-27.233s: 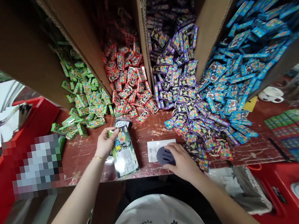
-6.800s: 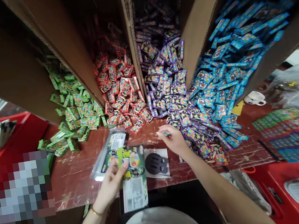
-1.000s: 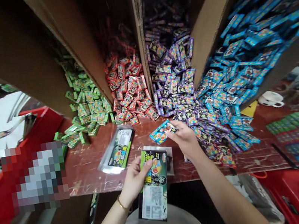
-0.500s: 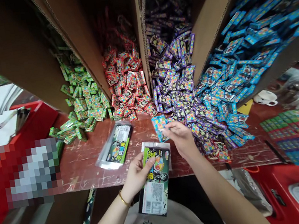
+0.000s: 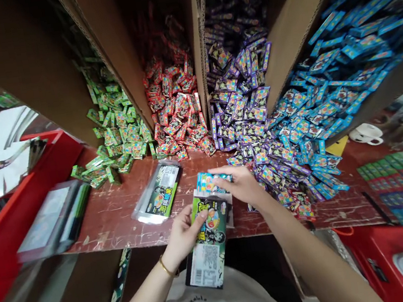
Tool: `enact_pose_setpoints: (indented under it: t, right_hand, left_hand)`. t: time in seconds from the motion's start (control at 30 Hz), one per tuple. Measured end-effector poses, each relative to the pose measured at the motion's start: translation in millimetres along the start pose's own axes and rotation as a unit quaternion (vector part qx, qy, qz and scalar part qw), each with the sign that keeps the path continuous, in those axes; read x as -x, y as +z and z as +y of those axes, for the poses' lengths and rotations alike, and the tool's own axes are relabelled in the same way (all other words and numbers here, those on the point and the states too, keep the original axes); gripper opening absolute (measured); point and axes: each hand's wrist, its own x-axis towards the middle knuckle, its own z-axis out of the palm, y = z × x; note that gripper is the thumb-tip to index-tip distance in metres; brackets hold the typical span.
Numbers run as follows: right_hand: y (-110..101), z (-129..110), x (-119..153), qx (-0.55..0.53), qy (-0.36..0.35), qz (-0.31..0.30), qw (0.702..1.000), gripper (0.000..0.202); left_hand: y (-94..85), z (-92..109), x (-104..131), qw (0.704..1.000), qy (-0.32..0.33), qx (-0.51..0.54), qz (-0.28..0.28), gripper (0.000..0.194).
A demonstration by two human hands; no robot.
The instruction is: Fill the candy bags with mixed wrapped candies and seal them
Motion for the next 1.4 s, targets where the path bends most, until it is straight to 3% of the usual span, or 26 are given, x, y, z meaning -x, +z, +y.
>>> enact_pose_setpoints:
  t: [0.07,0.13,0.33,0.47,0.7,0.97,1.2,1.4]
  right_hand:
    - [1,-5,-6,0.005,-0.009,-0.066,0.998,0.023]
    - [2,-8,-10,-0.004,-0.002,-0.087,0.996,0.023]
    - [12,3,-10,-0.079,0.042,-0.087,0.992,0.028]
    - [17,12,-5,-0.082,0.056,-0.087,0.991,0.029]
    - [25,22,11,-0.047,0.042,-0.032,0.997,0.027]
    - [17,25,12,-0.085,0.056,0.014,0.995,0.026]
    - [18,21,16,-0.070,0.063,-0.042,0.995,0.022]
    - [28,18,25,-0.037,-0.003,-0.057,0.998,0.017]
  left_hand:
    - [1.2,0,0,1.000,0.000,-0.002,-0.008,0.021]
    - [1.2,-1,1,1.000,-0.001,-0.001,-0.005,0.021]
    - [-1.0,-3,0,1.000,-0.006,-0.002,0.028,0.026]
    - [-0.5,-6,0,0.999,-0.021,0.018,0.021,0.029]
    - [-3.8,-12,-1,0.998,-0.044,0.024,0.038,0.036]
    - [-2.7,-17,-5,1.000,-0.027,0.009,0.010,0.031]
    - [0.3,-17,-2,0.999,-0.038,0.016,0.016,0.034]
    - [0.9,-13,0,0.999,-0.035,0.015,0.032,0.035]
